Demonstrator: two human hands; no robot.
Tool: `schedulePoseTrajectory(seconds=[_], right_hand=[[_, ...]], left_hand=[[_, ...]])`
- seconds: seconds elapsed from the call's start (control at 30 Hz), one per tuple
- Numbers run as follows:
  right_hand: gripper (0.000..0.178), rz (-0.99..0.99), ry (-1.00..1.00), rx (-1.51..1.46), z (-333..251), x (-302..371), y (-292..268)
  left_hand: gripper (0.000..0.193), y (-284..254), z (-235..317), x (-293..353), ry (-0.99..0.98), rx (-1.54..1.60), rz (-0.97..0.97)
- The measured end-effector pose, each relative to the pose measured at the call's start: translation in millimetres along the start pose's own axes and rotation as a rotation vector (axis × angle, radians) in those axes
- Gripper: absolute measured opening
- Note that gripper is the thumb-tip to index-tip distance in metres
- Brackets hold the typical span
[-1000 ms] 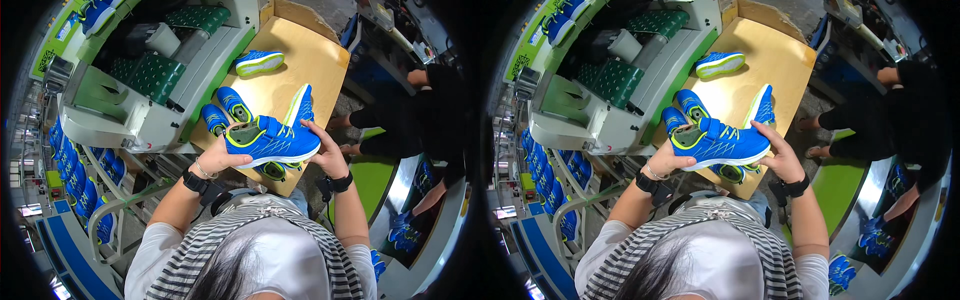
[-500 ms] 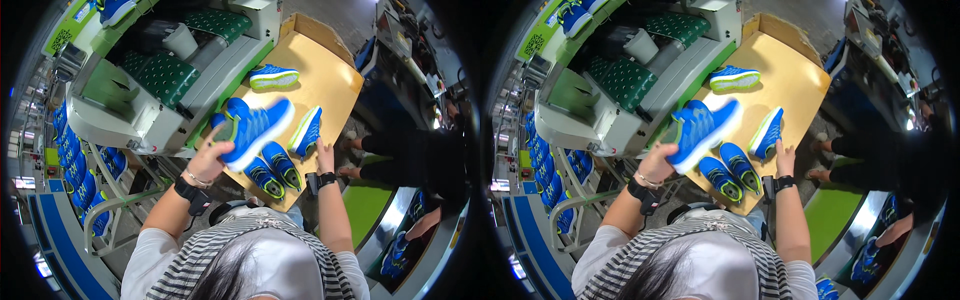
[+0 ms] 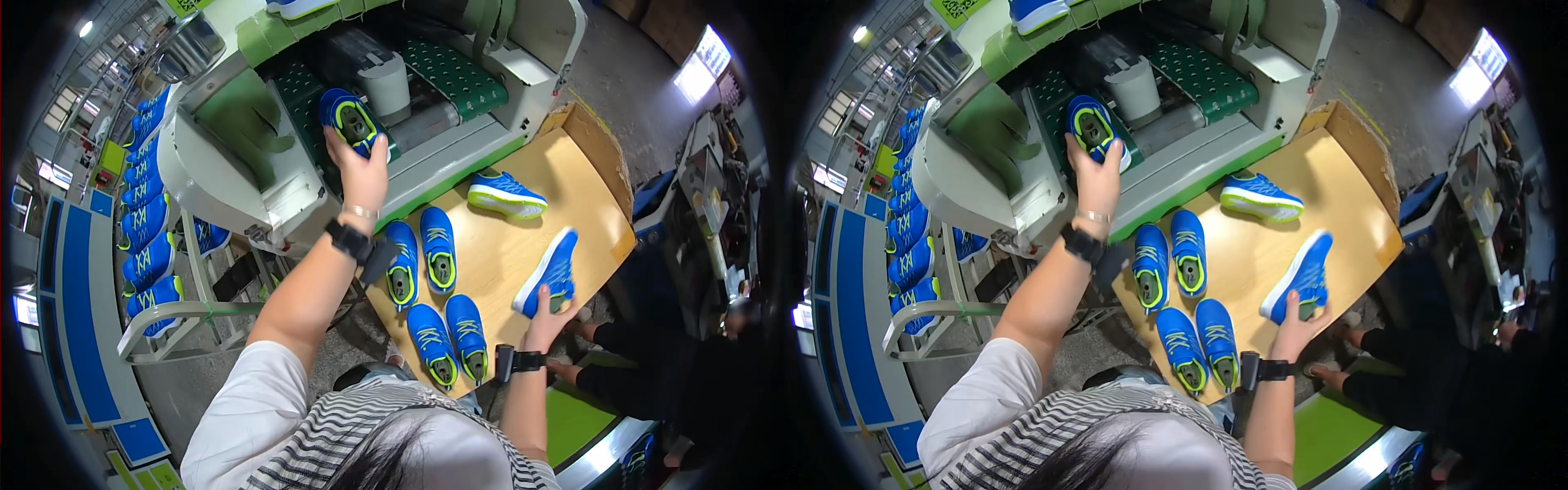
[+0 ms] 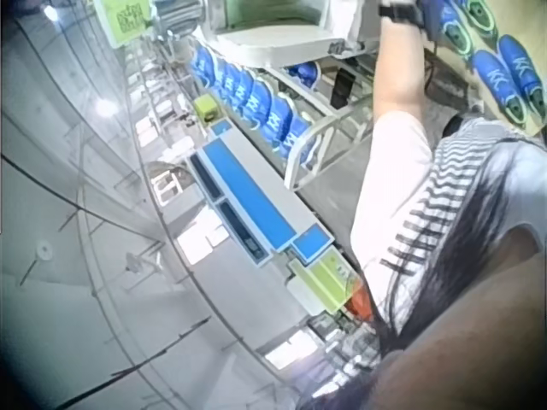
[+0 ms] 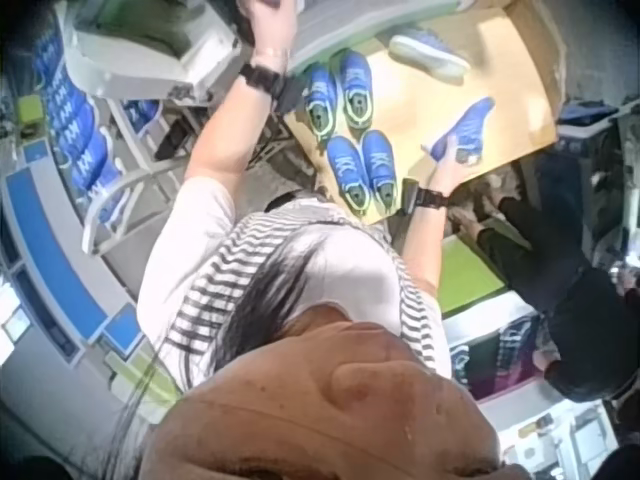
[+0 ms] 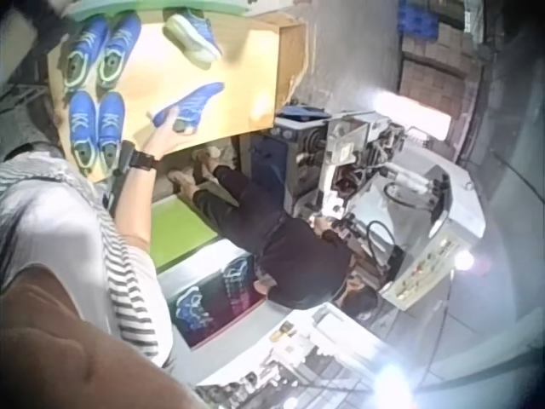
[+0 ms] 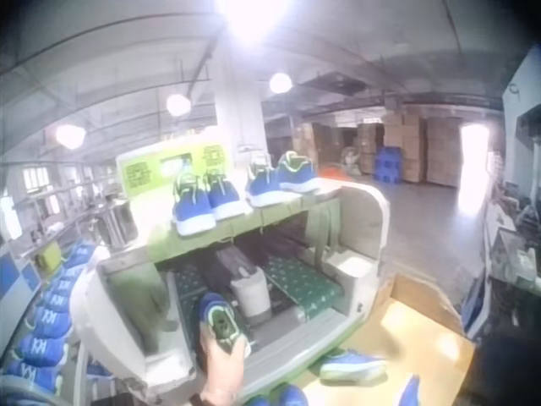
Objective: Moving assembled blue shoes from a table onto a conveyor belt for further processing.
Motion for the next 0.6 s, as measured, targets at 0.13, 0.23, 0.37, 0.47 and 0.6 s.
schedulePoseTrajectory(seconds=[0.13, 0.23, 0.37, 0.47, 0.6], right_hand=[[0.078, -0.398, -0.489, 0.011, -109.7, -57.5, 96.7], [0.075, -0.596, -0.795, 0.073, -175.9, -86.6, 202.8], [0.083, -0.689, -1.012, 0.663, -151.4, -135.1, 307.3], [0.086, -0.938, -0.983, 0.597, -125.4, -165.0, 333.0], [0.095, -0.874, -0.632, 0.370, -76.2, -160.3, 275.5]], left_hand=[[0.095, -12.6, 21.0, 85.1, 0.335, -0.086, -0.159], [0.089, -13.9, 5.5, 140.9, 0.324, -0.150, -0.472], [0.078, -22.9, 5.6, 173.9, 0.254, -0.262, -0.706], [0.072, -57.8, -3.7, 173.4, 0.176, -0.315, -0.755], [0.062, -129.9, -28.9, 191.7, 0.019, -0.447, -0.639]])
Point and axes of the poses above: each hand's wrist, its own x-axis away from the middle knuckle, its own y-axis out of the palm, z = x × y, the point moved 1 cm from there along -x, towards the middle knuckle, and after that the axes turned 4 degrees about -z, right-handed, at the moved point
